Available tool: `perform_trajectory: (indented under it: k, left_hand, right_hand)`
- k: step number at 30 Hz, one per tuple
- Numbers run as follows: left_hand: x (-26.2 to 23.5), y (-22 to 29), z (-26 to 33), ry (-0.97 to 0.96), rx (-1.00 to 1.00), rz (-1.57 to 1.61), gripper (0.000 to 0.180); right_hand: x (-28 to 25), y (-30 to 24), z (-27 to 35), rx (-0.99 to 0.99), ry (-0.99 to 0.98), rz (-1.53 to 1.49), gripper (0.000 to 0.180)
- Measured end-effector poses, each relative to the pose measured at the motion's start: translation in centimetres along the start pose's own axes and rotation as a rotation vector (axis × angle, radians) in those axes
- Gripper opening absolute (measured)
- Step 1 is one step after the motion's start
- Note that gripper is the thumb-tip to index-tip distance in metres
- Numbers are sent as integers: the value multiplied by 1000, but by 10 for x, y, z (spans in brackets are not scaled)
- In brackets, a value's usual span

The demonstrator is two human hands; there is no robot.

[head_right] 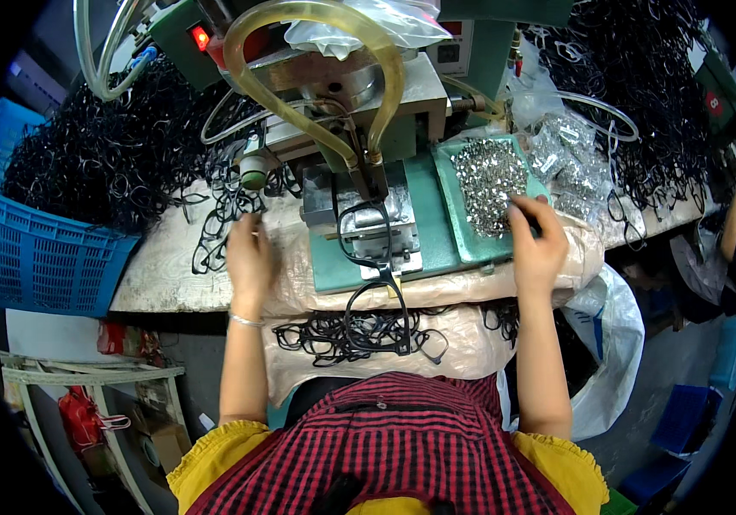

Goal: The person repeatedly picks up black eyeglass frames and small metal components, places them into a green machine, and presses a lever to secure the parts. Finished frames are placed into a white sack on the floor.

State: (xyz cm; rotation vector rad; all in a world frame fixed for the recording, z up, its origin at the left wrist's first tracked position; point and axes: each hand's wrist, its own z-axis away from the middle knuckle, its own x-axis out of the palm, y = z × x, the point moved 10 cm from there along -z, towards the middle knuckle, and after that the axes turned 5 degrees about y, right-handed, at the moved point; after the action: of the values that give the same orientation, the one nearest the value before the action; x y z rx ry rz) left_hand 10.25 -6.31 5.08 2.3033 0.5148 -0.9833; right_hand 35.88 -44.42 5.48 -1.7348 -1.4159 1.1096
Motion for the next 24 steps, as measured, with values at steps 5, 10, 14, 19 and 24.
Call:
perform_trajectory:
  k: [5,10,14,19,24]
  left_hand:
    - [-22,-70,-55,127,-235,395,23]
    - [32,-101,-74,-46,-204,-129,36]
    - [57,-71,-57,-236,-217,-107,43]
    - [-7,-26,-15,39,-430,946,18]
    - [-123,112,-32,212,218,1508,15]
  right_hand:
    - [-29,-5,15,-6,-82,-40,17]
    - [75,-118,4,-150,-300,-261,31]
    - [110,-127,1,-56,-398,-464,41]
    - [107,-118,16,62,-319,-491,48]
    - [111,-127,16,124,-389,-542,57]
